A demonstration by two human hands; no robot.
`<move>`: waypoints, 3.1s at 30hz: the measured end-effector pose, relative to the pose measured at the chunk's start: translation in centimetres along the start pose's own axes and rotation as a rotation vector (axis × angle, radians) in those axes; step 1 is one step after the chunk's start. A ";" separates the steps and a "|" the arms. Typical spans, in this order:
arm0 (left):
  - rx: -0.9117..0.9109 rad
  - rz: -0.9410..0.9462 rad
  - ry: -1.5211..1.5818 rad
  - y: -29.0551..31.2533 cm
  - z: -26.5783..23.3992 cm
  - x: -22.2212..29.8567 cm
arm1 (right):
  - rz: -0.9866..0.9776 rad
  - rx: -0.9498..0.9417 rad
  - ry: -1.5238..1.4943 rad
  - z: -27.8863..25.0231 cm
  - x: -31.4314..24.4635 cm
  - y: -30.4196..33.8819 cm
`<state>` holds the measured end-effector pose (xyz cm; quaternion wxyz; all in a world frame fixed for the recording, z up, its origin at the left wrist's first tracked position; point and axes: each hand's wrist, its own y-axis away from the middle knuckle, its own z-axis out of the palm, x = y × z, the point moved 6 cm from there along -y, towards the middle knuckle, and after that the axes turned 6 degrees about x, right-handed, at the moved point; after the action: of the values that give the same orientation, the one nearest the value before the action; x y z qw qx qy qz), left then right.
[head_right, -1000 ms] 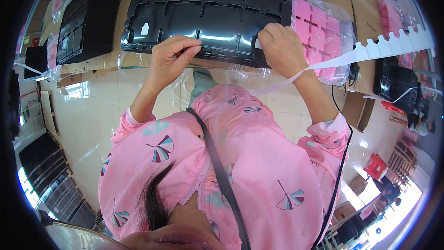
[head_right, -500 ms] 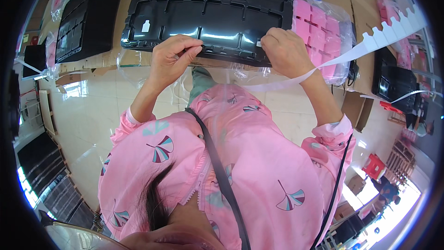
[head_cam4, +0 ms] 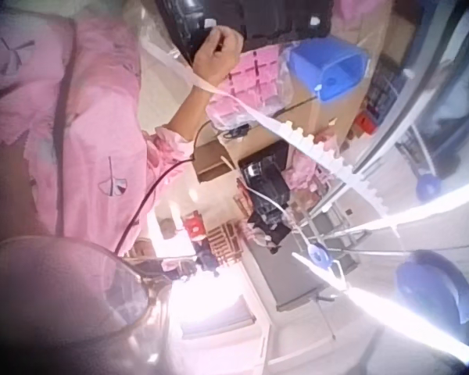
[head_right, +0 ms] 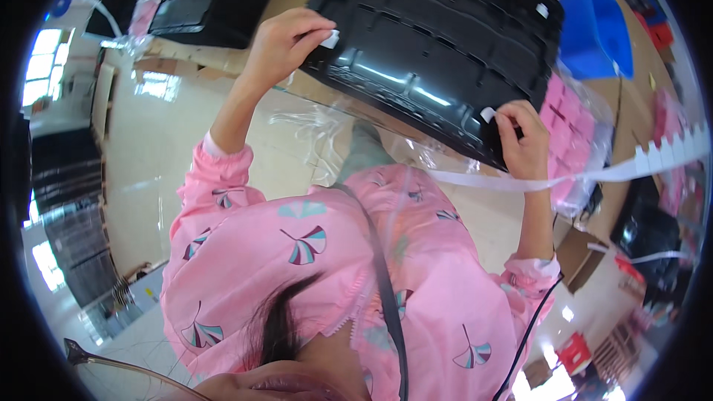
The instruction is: Applying labels to plastic trays and inserting pink foam padding into them.
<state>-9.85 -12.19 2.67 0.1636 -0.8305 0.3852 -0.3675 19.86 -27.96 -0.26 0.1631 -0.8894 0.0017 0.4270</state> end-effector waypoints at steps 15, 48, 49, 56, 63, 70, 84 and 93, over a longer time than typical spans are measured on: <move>-0.323 0.047 -0.183 -1.4 2.8 -2.3 | -0.024 0.072 0.041 0.9 0.3 -0.4; -0.425 0.282 -0.355 0.2 1.8 -0.2 | -0.082 0.094 0.071 0.9 -0.2 -0.4; -0.437 0.287 -0.362 0.3 1.6 0.2 | -0.073 0.094 0.067 0.9 -0.3 -0.4; -0.401 -0.209 0.189 0.4 0.6 0.2 | -0.025 0.103 -0.073 0.5 -0.1 -0.5; -0.416 -0.657 1.043 -2.6 9.0 6.2 | 0.048 0.148 -0.327 2.5 -4.5 -4.0; -0.449 -0.652 1.110 -6.2 13.7 9.9 | 0.009 0.401 -0.059 0.3 -3.2 -4.3; -0.553 -0.217 0.998 -22.3 25.5 17.2 | 0.179 0.805 -0.058 -7.1 3.5 -0.3; -0.060 0.131 0.548 -33.6 40.4 18.3 | 0.224 0.722 0.034 -6.3 3.6 2.6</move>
<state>45.28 -4.72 2.82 0.0522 -0.6778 0.4787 -0.5556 26.56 -31.74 -0.06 0.4185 -0.7759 0.2521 0.3991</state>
